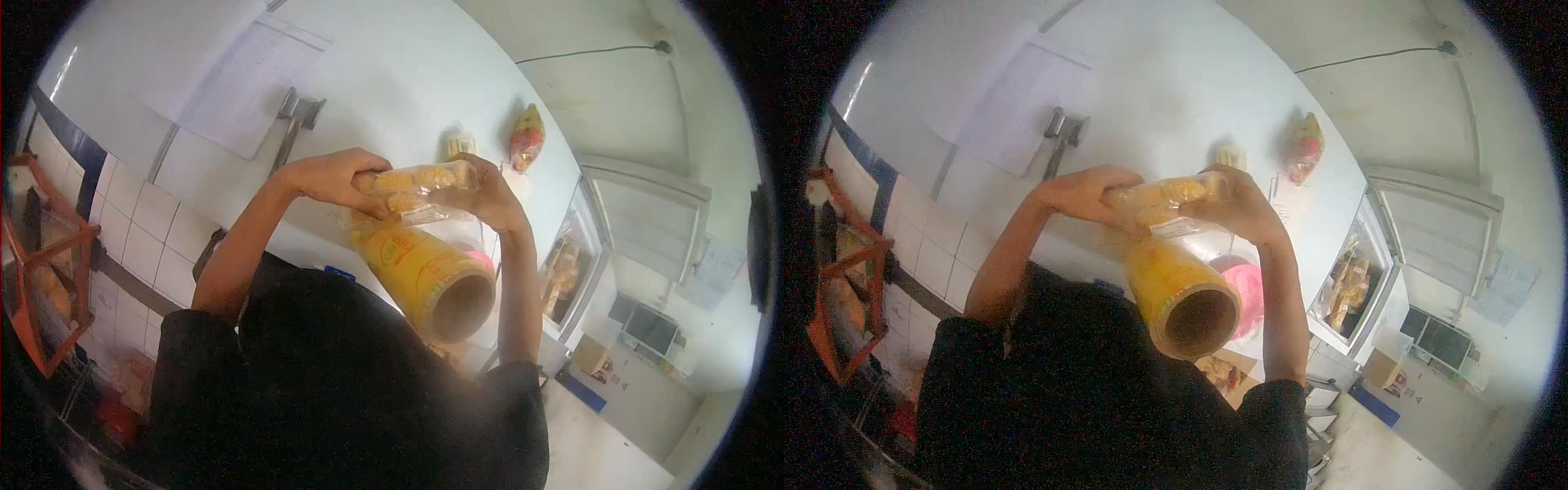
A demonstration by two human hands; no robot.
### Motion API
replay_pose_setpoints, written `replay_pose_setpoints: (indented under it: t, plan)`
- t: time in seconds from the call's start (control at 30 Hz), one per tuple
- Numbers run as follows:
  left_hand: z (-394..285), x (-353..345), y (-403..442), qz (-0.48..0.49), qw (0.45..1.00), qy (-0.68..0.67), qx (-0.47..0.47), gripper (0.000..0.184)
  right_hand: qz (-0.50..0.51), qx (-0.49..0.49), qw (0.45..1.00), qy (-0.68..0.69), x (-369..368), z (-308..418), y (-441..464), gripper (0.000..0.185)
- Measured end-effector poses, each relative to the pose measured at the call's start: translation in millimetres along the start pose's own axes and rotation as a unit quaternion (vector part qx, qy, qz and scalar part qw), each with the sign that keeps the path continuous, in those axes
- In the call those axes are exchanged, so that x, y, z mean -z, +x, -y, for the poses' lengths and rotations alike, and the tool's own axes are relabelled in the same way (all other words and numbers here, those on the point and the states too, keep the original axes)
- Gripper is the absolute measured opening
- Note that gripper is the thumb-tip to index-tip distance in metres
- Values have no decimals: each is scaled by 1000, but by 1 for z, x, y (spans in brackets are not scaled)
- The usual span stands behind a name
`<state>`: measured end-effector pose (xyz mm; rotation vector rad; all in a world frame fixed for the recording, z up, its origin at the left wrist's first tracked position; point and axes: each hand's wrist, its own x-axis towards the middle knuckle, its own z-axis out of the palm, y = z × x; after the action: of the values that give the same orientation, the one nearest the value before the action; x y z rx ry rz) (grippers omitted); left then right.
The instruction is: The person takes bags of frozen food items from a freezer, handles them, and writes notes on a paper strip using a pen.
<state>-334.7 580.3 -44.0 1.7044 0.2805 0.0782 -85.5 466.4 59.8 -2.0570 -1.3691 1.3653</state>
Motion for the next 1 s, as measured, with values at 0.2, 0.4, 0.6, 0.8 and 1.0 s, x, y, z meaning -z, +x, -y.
replay_pose_setpoints:
  t: [0.2, 0.4, 0.6, 0.8, 1.0]
  plan:
    - [-3, -3, -5, -13, 998, -61, -23, 52, 11, 30, 994, 100, -1, -12, -2, 43]
    - [-4, -2, -9, 26, 997, -65, 21, 55, 8, 30, 995, 99, -4, -17, -5, 42]
    - [-2, 0, -28, -48, 996, -75, 21, 51, -20, 34, 987, 155, -3, -29, -6, 41]
    - [16, -12, -24, -91, 995, -32, -37, 45, -6, 46, 984, 173, -6, -35, -1, 41]
    - [18, -13, -22, -77, 994, -47, -59, 43, 6, 25, 983, 179, -7, -35, -3, 38]
